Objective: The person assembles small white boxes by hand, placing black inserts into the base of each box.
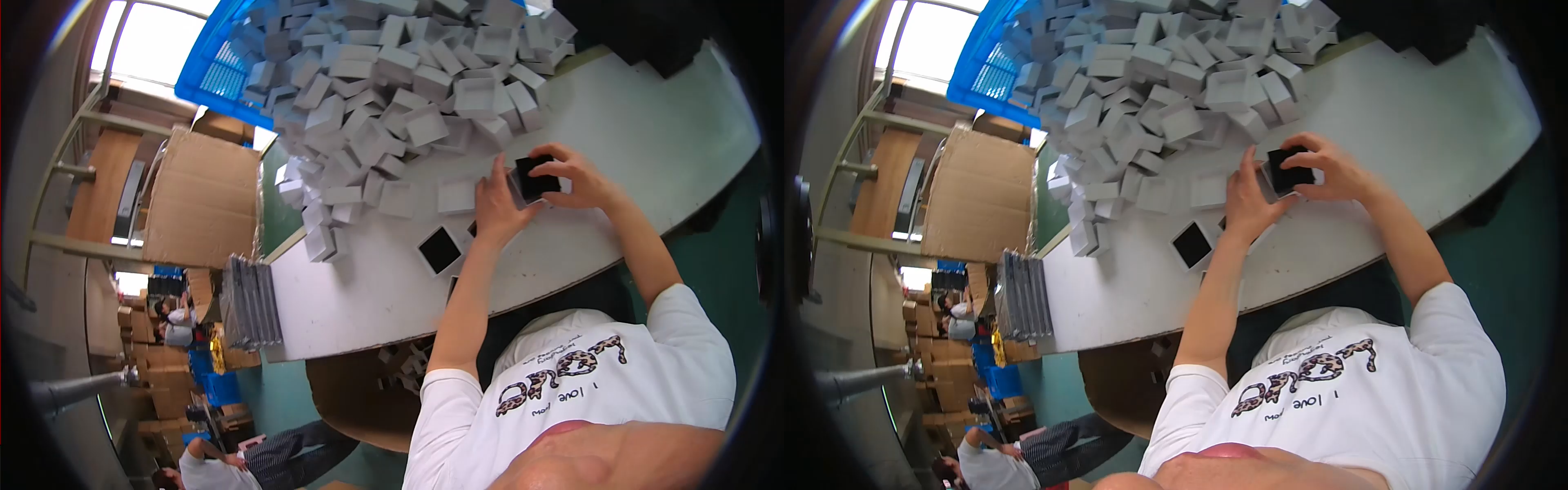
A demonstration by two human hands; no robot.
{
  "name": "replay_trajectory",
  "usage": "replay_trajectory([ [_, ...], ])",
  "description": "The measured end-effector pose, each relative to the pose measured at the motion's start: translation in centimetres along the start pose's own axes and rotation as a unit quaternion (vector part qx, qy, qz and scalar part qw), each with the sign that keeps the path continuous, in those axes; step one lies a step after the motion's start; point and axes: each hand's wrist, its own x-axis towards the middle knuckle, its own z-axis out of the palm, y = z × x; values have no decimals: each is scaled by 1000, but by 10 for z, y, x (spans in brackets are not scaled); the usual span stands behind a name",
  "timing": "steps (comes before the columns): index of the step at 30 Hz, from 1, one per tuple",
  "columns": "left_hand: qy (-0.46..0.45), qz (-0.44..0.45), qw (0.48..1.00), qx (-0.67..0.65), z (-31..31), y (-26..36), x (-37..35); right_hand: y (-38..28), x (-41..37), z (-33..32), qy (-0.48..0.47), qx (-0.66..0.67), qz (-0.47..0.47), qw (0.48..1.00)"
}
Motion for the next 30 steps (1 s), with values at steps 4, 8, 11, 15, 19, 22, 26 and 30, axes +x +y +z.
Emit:
replay_trajectory([
  [4, -13, 15, 1000, -11, 3, -6, -1, -10, 3, 0, -51, 68, 21, 996],
  [8, -3, 21, 1000, -11, 13, -11, -4, -3, -3, 6, -86, 67, 53, 993],
  [11, 10, 26, 1000, -4, 14, -14, 1, 10, 1, 10, -100, 10, 38, 994],
  [15, 40, 37, 998, -9, 20, -16, -1, 7, 2, 4, -139, -30, 57, 988],
  [19, 46, 20, 999, 7, 26, -17, 3, -26, 2, 10, -198, -166, 137, 956],
  [22, 1, 9, 1000, 1, 18, -14, 4, -44, 0, 14, -214, -244, 144, 935],
  [26, 15, 61, 998, 20, 25, -21, 4, -43, -8, 16, -173, -256, 114, 944],
  [30, 19, 83, 996, 37, 31, -26, 6, 0, -34, 32, -50, -242, 22, 969],
])
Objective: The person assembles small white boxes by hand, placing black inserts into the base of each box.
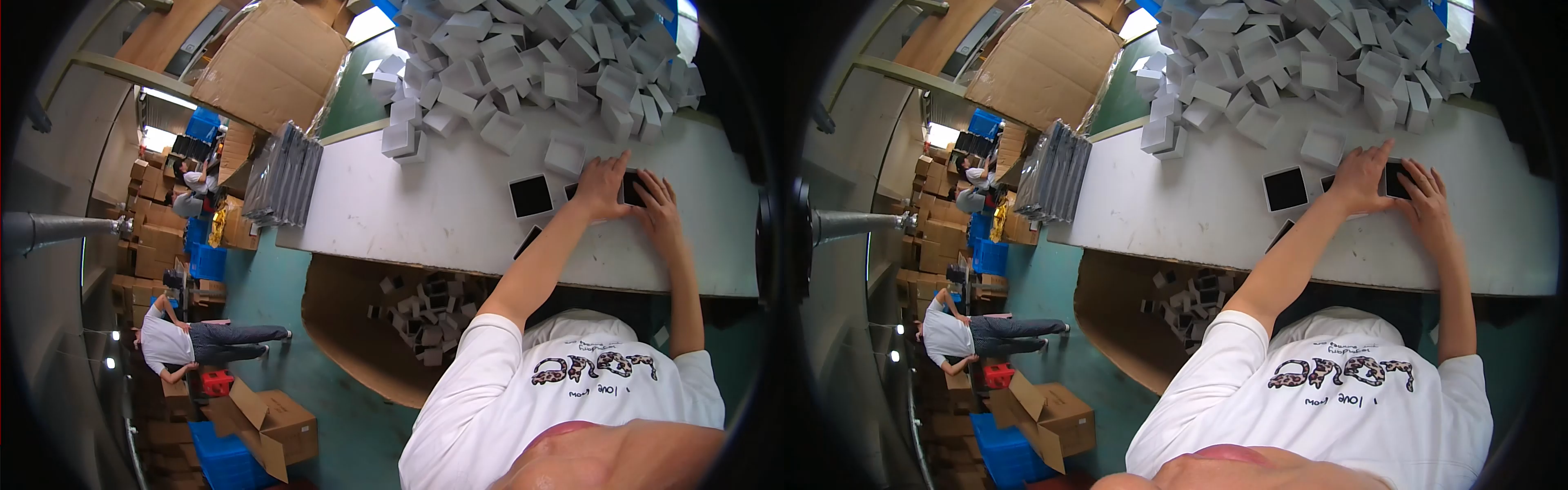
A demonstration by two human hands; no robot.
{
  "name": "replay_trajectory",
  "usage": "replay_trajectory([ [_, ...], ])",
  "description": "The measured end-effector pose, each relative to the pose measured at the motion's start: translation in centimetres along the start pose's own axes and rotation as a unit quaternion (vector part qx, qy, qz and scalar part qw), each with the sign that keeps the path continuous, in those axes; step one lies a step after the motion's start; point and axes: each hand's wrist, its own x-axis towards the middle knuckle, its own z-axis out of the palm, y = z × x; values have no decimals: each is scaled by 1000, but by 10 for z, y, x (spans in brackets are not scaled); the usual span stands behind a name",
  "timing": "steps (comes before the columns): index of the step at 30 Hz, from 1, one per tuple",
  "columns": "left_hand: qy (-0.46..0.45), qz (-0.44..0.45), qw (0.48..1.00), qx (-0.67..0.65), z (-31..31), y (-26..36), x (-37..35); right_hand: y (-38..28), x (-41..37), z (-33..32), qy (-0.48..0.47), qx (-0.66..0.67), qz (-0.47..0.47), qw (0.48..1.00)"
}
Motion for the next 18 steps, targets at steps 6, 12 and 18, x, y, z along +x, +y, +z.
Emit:
replay_trajectory([
  [6, 21, 18, 1000, -8, -9, 7, -3, -19, 1, -11, 49, 21, -24, 998],
  [12, 63, 54, 996, 14, -67, 34, -17, -18, -3, -10, 20, 113, -24, 993],
  [18, 82, -103, 990, 59, -159, 25, -128, -55, -14, -33, -35, 88, -18, 995],
])
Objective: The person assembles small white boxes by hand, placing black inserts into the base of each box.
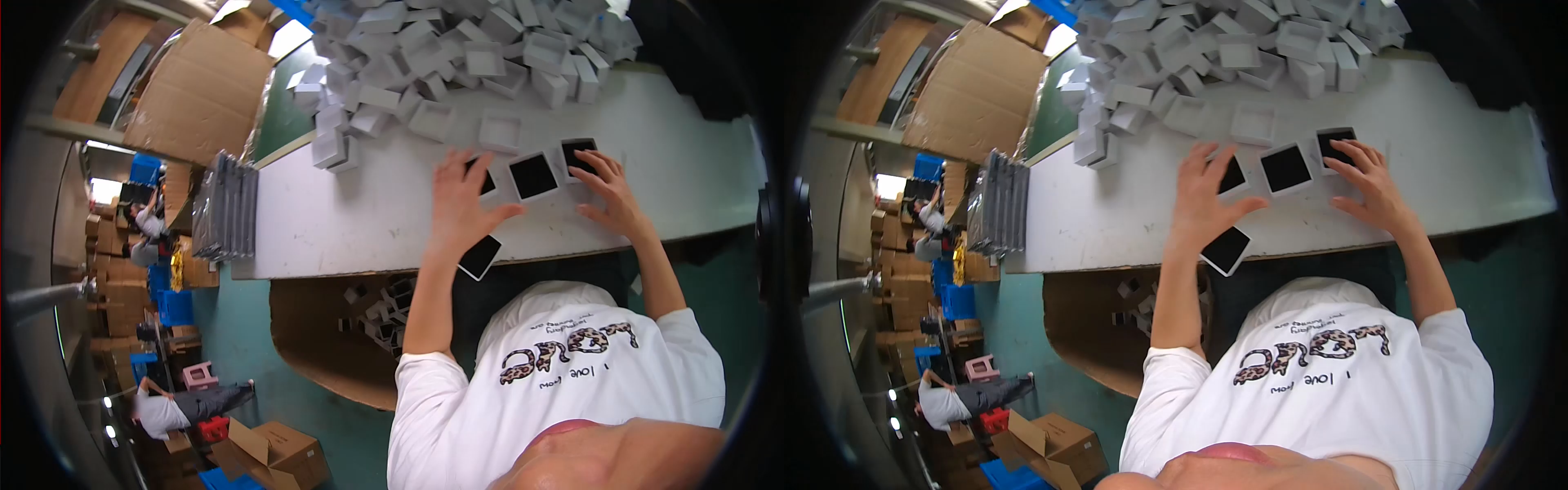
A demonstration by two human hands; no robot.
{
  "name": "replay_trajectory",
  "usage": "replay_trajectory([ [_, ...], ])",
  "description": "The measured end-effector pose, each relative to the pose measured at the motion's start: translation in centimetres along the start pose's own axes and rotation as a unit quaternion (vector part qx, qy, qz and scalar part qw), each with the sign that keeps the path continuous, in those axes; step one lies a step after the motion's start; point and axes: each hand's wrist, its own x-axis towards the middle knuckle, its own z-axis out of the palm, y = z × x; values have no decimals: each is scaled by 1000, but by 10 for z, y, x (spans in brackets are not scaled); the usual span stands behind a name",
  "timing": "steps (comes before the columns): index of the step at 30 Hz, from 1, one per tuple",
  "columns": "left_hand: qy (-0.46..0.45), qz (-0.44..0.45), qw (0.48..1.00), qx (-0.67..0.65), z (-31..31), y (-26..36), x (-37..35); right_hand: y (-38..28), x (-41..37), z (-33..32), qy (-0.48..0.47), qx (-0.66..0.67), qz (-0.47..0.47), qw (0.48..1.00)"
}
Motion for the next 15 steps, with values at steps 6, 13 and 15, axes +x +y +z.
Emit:
replay_trajectory([
  [6, -69, -88, 994, -11, 13, -20, -69, -44, 21, 12, -113, -27, -5, 993],
  [13, 36, -67, 996, 41, -8, -42, -97, -94, 46, 53, -149, -3, -109, 983],
  [15, 63, -79, 992, 75, -28, -54, -124, -119, 52, 68, -161, 21, -153, 975],
])
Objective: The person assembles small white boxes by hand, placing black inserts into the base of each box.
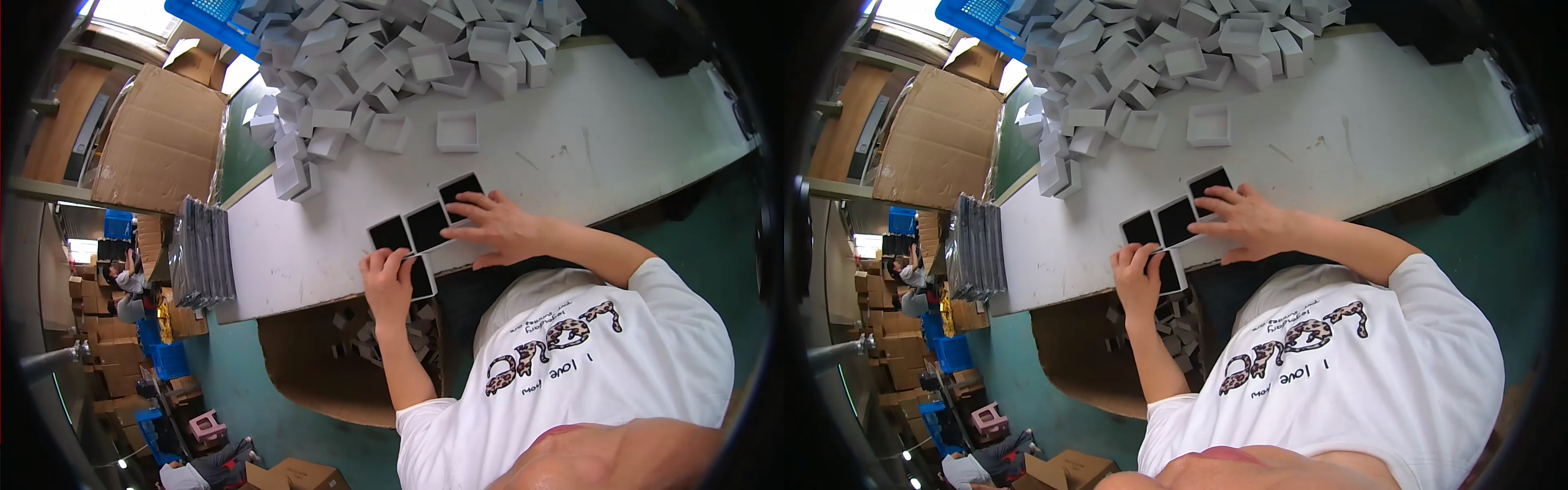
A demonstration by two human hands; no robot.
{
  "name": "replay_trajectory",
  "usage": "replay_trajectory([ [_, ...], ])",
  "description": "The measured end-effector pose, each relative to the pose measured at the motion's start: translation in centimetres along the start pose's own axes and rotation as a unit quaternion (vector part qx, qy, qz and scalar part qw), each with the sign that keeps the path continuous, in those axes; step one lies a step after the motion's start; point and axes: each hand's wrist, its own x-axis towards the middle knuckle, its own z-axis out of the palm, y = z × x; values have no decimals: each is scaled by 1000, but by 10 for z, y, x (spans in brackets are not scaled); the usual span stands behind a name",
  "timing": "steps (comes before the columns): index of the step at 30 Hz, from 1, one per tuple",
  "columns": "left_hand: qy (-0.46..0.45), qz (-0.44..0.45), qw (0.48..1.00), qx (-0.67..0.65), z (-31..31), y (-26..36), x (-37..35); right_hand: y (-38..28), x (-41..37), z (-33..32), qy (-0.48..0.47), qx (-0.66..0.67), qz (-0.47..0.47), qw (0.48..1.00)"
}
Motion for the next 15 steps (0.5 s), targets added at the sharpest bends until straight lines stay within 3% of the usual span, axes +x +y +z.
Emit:
replay_trajectory([
  [4, 45, -78, 993, 80, -55, -28, -76, -50, 41, 39, -9, 58, -148, 987],
  [8, 2, -276, 937, 215, -100, -34, -176, -95, 76, 93, -40, 156, -333, 929],
  [10, -26, -373, 869, 324, -103, -20, -211, -114, 82, 90, -67, 196, -361, 909],
  [12, -16, -438, 844, 310, -99, -21, -234, -117, 85, 83, -73, 199, -369, 905],
  [15, 23, -459, 867, 194, -85, -18, -230, -78, 74, 70, 15, 194, -314, 929],
])
